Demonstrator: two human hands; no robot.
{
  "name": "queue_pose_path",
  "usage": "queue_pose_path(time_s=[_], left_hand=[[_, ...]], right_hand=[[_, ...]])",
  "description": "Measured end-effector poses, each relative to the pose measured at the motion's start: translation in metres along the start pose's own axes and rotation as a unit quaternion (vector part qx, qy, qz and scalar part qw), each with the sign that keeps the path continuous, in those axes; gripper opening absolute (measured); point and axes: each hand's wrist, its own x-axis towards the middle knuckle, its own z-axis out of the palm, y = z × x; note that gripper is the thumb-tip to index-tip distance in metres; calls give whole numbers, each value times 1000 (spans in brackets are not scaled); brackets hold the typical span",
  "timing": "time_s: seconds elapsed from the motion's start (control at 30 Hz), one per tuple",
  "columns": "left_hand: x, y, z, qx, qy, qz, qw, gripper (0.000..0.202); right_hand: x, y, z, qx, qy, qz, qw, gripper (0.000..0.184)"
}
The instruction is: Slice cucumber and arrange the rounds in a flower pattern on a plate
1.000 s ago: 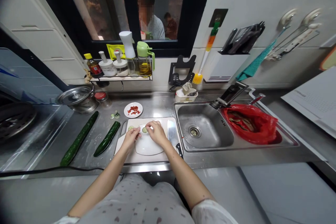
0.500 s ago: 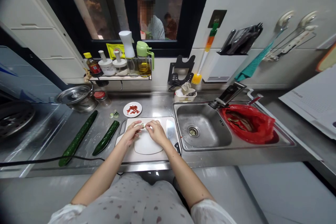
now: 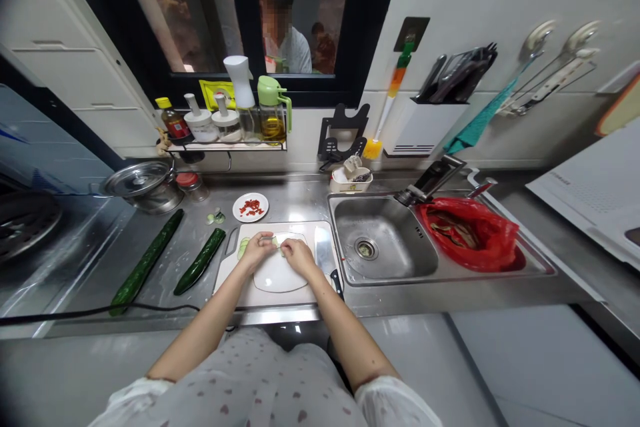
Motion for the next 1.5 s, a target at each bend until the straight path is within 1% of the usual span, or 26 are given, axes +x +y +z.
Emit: queue_pose_path(time_s=[0.1, 0.2, 0.33, 0.47, 0.6, 0.73, 0.9, 1.0, 1.07, 1.13, 1.3, 1.5], left_hand=[[5, -7, -3, 18, -9, 13, 1000, 52], [13, -13, -6, 48, -13, 45, 998, 48], [22, -18, -7, 138, -6, 83, 987, 41], [26, -19, -7, 235, -2, 113, 965, 36], [25, -14, -6, 340, 11, 142, 930, 35], [21, -9, -3, 452, 14, 164, 877, 32], [11, -10, 0, 558, 69, 137, 815, 25], [6, -12, 1, 594, 71, 139, 789, 25], [5, -13, 2, 602, 67, 141, 783, 26], [6, -13, 3, 603, 66, 138, 783, 27], [9, -11, 3, 593, 55, 136, 791, 33], [13, -9, 4, 583, 41, 140, 799, 33]], right_hand=[[0, 3, 4, -11, -9, 17, 1000, 15], [1, 4, 6, -31, -12, 37, 999, 15], [3, 4, 9, -85, -14, 54, 995, 18], [3, 1, 10, -136, -20, 63, 988, 19], [3, -3, 12, -181, -32, 51, 982, 17], [2, -7, 12, -225, -48, 42, 972, 18], [-3, -7, 12, -261, -76, 34, 962, 26], [-7, -6, 13, -276, -85, 28, 957, 29], [-8, -6, 14, -282, -84, 27, 956, 30], [-8, -7, 16, -287, -79, 27, 954, 31], [-8, -6, 19, -295, -65, 28, 953, 32], [-5, -5, 20, -298, -60, 28, 952, 32]])
